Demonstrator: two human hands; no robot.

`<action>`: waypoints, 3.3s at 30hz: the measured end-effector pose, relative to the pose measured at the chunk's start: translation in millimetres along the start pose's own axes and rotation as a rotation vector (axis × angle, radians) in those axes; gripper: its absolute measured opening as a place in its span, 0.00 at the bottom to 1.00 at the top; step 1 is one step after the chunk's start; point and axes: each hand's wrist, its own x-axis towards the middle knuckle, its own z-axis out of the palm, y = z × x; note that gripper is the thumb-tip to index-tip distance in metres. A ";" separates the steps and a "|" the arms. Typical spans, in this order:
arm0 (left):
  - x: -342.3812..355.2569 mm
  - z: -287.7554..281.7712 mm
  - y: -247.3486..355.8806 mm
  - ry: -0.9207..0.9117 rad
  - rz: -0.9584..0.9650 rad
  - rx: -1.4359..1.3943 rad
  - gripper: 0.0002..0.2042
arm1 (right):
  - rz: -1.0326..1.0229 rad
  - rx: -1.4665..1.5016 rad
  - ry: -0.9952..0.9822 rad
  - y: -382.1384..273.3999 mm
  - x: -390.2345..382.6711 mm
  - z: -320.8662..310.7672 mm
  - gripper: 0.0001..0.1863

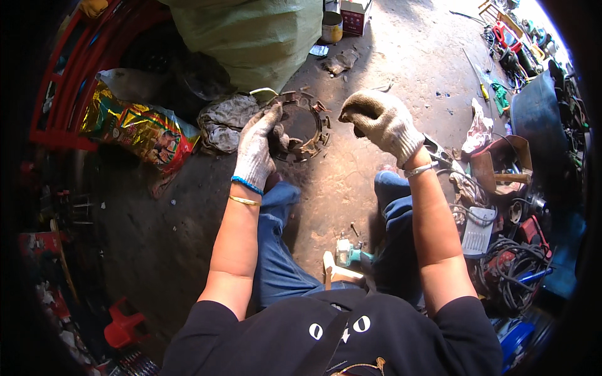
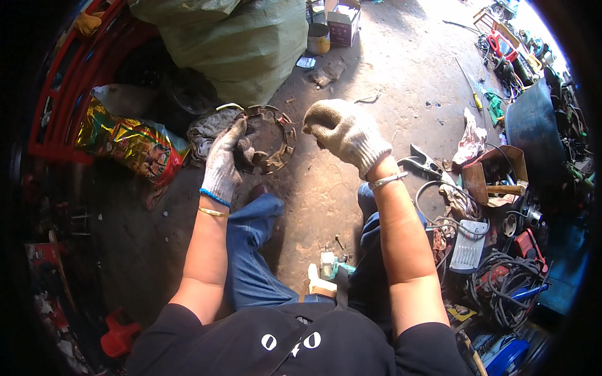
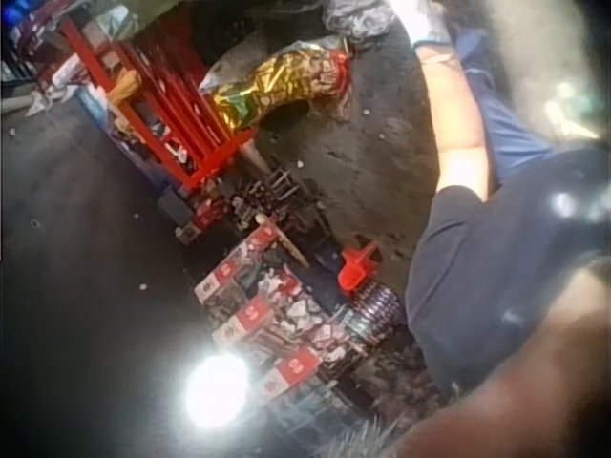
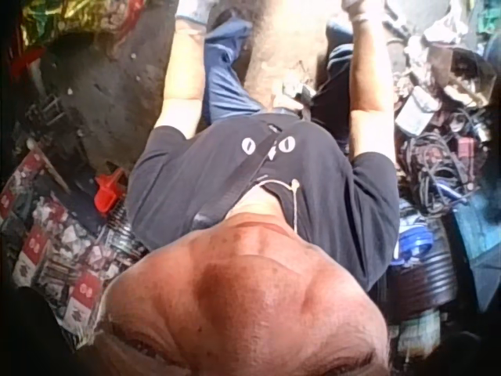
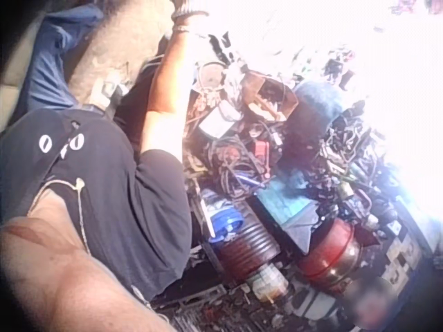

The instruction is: The person sits on the floor of a cluttered workshop and handles a circular metal part, turning it over and examining its edges. The person then stands, picks up a red plastic container, and walks outside to another area where another person is working.

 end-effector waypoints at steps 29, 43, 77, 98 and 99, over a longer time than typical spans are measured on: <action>-18.8 9.7 2.4 -0.305 -0.012 0.389 0.08 | 0.441 -0.505 -0.041 38.5 14.3 -24.9 0.09; -8.1 2.5 -2.8 -0.115 0.018 0.115 0.06 | 0.002 -0.342 -0.133 1.8 -0.4 19.0 0.17; 7.4 -10.6 0.9 -0.196 -0.050 -0.182 0.10 | 0.394 0.030 -0.209 -6.4 -2.8 -8.6 0.11; -8.5 7.4 -0.9 -0.071 0.040 0.078 0.05 | 0.228 -0.470 0.099 32.0 12.0 -11.9 0.20; -7.1 7.6 -0.3 -0.072 0.050 0.110 0.05 | 0.080 -0.478 0.269 25.4 6.5 -4.1 0.22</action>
